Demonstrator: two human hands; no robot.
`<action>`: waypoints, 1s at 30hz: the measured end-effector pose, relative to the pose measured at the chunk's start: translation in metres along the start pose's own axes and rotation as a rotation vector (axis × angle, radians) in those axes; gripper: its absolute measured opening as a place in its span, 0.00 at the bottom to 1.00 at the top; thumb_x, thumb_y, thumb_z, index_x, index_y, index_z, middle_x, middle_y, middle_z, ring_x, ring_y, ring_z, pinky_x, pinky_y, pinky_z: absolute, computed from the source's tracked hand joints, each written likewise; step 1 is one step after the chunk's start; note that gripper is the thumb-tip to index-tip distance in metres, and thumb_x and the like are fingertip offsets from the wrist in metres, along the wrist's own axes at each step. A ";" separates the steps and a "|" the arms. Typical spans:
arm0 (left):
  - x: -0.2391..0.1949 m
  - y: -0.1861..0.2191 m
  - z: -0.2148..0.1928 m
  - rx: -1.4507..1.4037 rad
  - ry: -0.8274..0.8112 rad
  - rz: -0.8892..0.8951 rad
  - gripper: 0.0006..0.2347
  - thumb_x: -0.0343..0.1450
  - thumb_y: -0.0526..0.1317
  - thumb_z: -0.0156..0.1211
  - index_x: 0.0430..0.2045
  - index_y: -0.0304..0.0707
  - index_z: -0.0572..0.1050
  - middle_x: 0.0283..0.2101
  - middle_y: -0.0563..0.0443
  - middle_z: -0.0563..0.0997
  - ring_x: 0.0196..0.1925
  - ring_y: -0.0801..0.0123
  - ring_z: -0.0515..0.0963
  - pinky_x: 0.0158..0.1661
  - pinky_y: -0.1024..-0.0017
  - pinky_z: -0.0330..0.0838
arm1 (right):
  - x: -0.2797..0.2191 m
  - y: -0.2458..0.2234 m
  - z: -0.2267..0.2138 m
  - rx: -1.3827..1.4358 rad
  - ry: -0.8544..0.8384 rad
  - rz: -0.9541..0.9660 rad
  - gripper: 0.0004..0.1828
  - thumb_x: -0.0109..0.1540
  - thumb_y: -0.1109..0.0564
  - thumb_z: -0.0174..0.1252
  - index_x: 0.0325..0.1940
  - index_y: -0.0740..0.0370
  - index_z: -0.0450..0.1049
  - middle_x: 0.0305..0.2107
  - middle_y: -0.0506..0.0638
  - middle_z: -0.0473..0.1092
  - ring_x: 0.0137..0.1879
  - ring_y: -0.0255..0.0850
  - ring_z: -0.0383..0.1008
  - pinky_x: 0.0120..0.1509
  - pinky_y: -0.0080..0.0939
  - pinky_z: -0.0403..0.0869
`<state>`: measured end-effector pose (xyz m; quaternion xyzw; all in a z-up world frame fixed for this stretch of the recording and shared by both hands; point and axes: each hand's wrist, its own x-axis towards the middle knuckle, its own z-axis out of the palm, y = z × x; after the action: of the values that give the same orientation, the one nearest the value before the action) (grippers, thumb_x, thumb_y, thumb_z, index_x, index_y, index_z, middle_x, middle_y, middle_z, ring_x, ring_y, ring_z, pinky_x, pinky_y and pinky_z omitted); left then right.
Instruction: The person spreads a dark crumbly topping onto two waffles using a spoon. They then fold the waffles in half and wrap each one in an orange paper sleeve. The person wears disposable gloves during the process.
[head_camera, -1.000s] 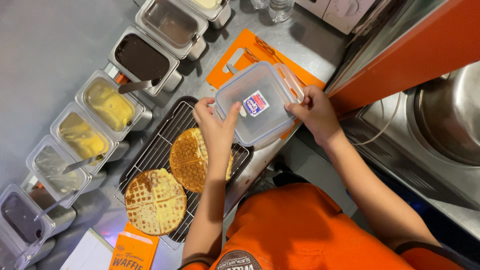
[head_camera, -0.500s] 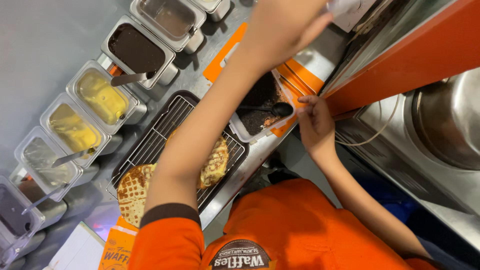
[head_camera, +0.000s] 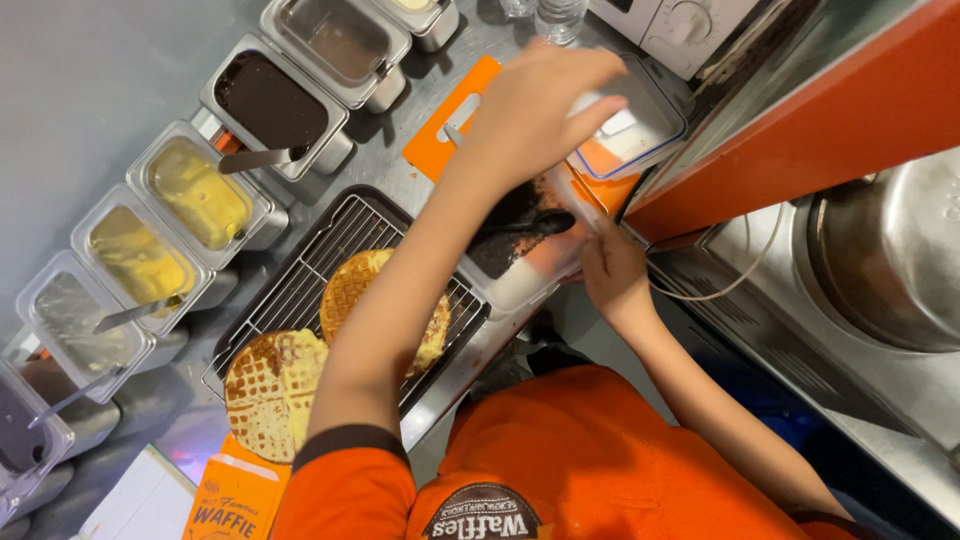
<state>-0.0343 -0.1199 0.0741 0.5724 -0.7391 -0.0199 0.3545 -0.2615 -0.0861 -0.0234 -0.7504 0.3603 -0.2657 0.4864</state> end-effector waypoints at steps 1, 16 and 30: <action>-0.020 0.011 -0.026 -0.039 0.055 -0.119 0.19 0.74 0.51 0.64 0.54 0.42 0.75 0.58 0.44 0.81 0.60 0.48 0.76 0.62 0.56 0.68 | -0.005 -0.005 -0.004 0.139 -0.017 0.068 0.22 0.69 0.64 0.42 0.67 0.65 0.69 0.23 0.54 0.72 0.28 0.39 0.76 0.36 0.38 0.77; -0.225 0.147 -0.086 -0.859 0.379 -0.991 0.36 0.64 0.33 0.62 0.70 0.34 0.54 0.53 0.44 0.74 0.56 0.63 0.75 0.59 0.69 0.68 | -0.011 -0.142 0.000 -0.557 -0.110 -0.761 0.07 0.59 0.61 0.60 0.40 0.59 0.70 0.36 0.52 0.70 0.44 0.51 0.70 0.49 0.51 0.68; -0.314 0.175 -0.099 -1.175 0.485 -0.959 0.34 0.69 0.34 0.61 0.72 0.31 0.52 0.56 0.45 0.72 0.58 0.68 0.73 0.60 0.70 0.67 | -0.064 -0.187 0.086 -0.639 -0.738 -1.198 0.08 0.55 0.55 0.56 0.36 0.61 0.71 0.34 0.52 0.68 0.37 0.46 0.72 0.36 0.44 0.73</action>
<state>-0.0962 0.2480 0.0667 0.5359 -0.1831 -0.4316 0.7021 -0.1830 0.0616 0.1129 -0.9612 -0.2334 -0.0993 0.1082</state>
